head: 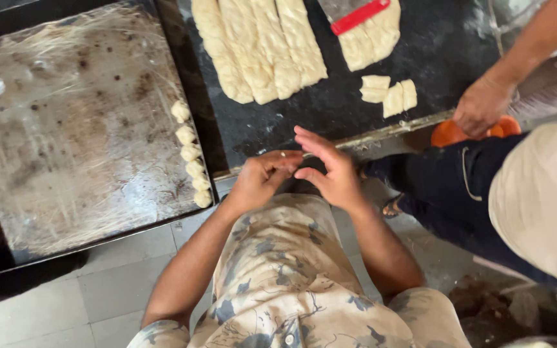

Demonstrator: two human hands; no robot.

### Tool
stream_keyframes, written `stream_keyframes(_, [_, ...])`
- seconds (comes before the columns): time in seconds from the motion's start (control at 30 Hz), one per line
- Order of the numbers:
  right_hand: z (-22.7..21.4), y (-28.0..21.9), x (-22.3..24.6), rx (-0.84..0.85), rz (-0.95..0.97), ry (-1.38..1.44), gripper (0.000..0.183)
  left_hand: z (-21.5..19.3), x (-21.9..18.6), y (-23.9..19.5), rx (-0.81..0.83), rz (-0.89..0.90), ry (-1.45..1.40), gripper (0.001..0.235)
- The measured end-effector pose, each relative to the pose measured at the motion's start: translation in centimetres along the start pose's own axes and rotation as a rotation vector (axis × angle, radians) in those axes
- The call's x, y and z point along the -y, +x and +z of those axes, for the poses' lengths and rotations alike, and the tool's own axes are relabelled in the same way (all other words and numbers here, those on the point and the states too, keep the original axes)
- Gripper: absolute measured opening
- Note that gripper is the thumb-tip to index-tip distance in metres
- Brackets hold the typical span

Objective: The person kneads a large piece of dough on a black countertop, then uses a dough scraper to cut it into strips and smaller pieces. They roll the small pieces into balls and place them on a baking tray.

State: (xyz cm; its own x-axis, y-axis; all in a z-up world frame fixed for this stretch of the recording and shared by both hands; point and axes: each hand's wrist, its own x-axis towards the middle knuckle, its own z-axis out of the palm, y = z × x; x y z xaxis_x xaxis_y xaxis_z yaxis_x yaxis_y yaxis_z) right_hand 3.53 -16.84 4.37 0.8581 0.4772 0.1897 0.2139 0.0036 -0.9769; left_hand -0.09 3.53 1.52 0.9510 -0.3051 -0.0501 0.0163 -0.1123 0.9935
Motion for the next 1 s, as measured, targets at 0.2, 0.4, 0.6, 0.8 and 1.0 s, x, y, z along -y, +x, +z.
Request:
stream_keyframes(0.2, [4.7,2.3,0.2,0.078,-0.257,-0.506,0.037,-2.9,0.8,-0.6,-0.159,-0.07,-0.676,0.089])
stream_keyframes(0.4, [5.8,6.9,0.1,0.054,-0.134,-0.478,0.03,-10.5,5.4,-1.5,-0.66,0.111,-0.214,0.029])
stream_keyframes(0.6, [9.3,14.6,-1.9,0.186,-0.3,-0.461,0.024,-15.2,9.9,0.1,-0.844,-0.027,0.322,0.044])
stream_keyframes(0.8, [15.5,22.4,-6.6,0.343,-0.308,-0.518,0.019,-15.6,11.5,1.6,-0.828,-0.011,0.625,0.034])
stream_keyframes(1.0, [17.1,23.5,-7.2,0.527,-0.219,-1.002,0.009,-15.0,11.1,0.2,-0.834,-0.197,0.159,0.055])
